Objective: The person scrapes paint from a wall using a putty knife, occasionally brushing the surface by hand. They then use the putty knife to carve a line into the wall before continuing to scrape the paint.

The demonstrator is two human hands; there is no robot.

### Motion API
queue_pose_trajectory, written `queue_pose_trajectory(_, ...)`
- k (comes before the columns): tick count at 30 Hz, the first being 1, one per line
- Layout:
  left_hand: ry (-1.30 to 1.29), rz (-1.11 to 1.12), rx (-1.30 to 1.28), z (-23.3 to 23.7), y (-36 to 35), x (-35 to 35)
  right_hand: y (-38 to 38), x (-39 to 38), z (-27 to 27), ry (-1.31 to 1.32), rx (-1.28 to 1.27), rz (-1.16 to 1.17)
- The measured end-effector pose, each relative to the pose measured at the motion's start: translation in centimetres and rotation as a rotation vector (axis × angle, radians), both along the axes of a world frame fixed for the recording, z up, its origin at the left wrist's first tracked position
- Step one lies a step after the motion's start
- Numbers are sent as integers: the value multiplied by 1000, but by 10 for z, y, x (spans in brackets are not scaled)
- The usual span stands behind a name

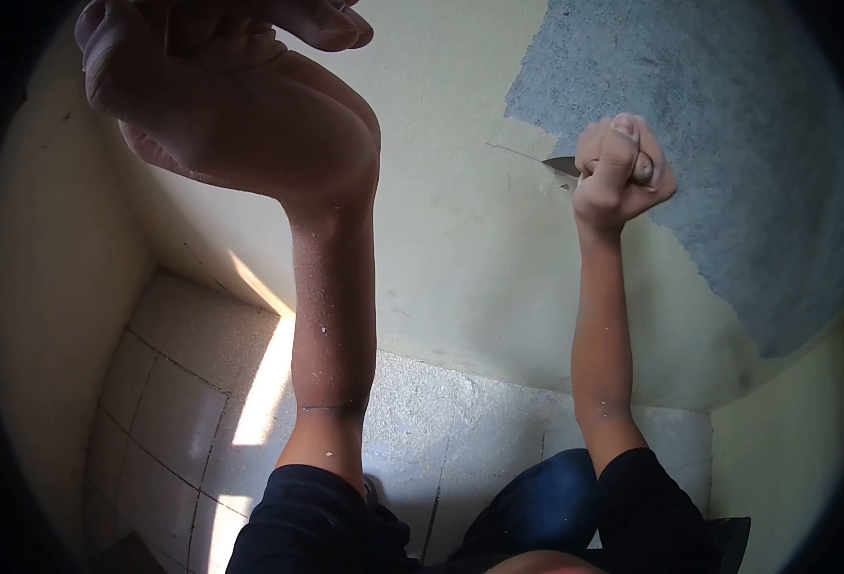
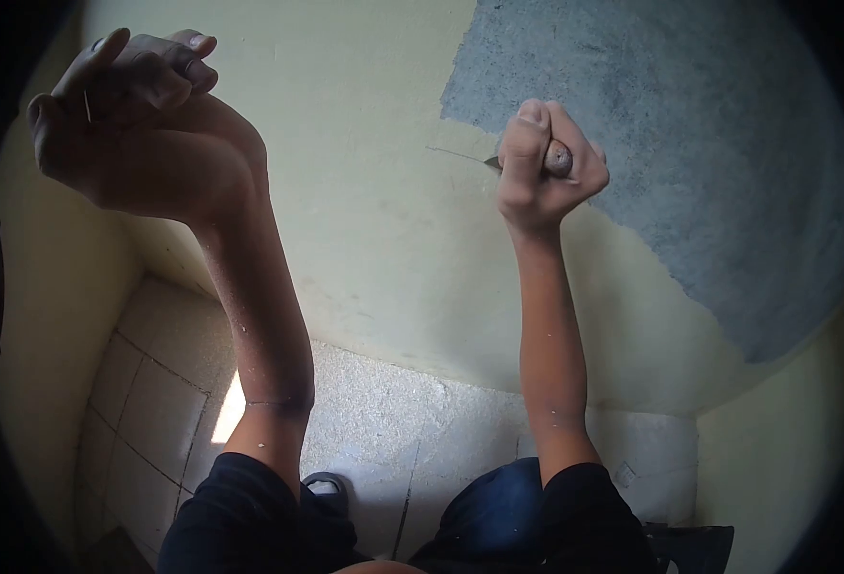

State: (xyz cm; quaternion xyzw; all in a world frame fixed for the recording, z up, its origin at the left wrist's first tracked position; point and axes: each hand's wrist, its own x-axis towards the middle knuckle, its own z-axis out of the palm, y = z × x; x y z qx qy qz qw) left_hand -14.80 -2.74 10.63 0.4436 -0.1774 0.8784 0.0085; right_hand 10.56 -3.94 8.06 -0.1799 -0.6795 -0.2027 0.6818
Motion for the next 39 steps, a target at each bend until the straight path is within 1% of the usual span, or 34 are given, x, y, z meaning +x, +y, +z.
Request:
queue_pose_trajectory(3, -35, -141, -10, -2, -3, -6, -20, 8, 16, 57, -6, 292)
queue_pose_trajectory(5, -37, -89, -18, -3, -4, -8, -42, 17, 28, 94, -46, 466)
queue_pose_trajectory(8, -9, -45, -26, -3, 0, -10, 4, 12, 10, -37, 111, 156)
queue_pose_trajectory(9, 2, -31, -20, -1, 0, -11, 4, 6, 2, -42, -53, 41)
queue_pose_trajectory(10, -10, -86, -12, -2, 0, -11, 4, 7, 8, -67, -52, 133)
queue_pose_trajectory(12, -21, -185, -1, -4, -2, -14, -16, 0, 26, -8, 100, 295)
queue_pose_trajectory(13, -24, -153, -5, -4, -1, -14, -34, 6, 39, -16, 46, 438)
queue_pose_trajectory(14, -28, -123, -7, -3, -2, -13, -47, 15, 47, -10, -36, 530)
queue_pose_trajectory(16, -59, -61, -64, -4, -4, -6, -12, 3, 36, 2, 136, 264)
queue_pose_trajectory(17, -89, -20, -105, -2, -4, -3, 8, 6, 16, 25, 17, 116)
queue_pose_trajectory(18, -120, 25, -140, -1, -4, -1, 5, 7, 18, -44, -31, 126)
queue_pose_trajectory(20, -100, -33, -112, 0, -3, -8, 5, 3, 22, -33, -12, 181)
queue_pose_trajectory(21, -83, -63, -109, -3, -2, -12, -11, 1, 29, -56, -5, 250)
queue_pose_trajectory(22, -54, -29, -82, -2, 1, -18, -22, 6, 41, -88, 19, 327)
queue_pose_trajectory(23, -25, 3, -63, -4, 4, -26, -18, 33, 36, 17, -88, 581)
queue_pose_trajectory(26, 23, 79, -132, -11, 8, -37, 30, 6, 6, 34, -47, 105)
queue_pose_trajectory(27, 18, 73, -127, -8, 8, -34, 41, 11, -2, 77, -178, 121)
queue_pose_trajectory(30, -24, 16, -73, -6, 0, -23, -15, 3, 17, 19, 43, 234)
queue_pose_trajectory(31, -24, -10, -58, -8, -1, -21, -31, 9, 24, 41, -54, 430)
queue_pose_trajectory(32, 10, -47, -48, -9, -1, -19, -28, 8, 27, 45, -13, 425)
queue_pose_trajectory(33, 42, -96, -39, -10, 1, -16, -4, 8, 22, 45, 15, 275)
queue_pose_trajectory(34, 41, -88, -34, -11, 4, -11, 12, 1, 19, 36, 57, 121)
queue_pose_trajectory(35, 35, -77, -24, -12, 8, -7, 10, 3, 25, 25, 9, 162)
queue_pose_trajectory(38, 29, -70, -17, -16, 15, -5, -7, 14, 44, -91, 69, 299)
queue_pose_trajectory(39, 27, -69, -18, -16, 16, -7, -24, 12, 46, -78, 4, 404)
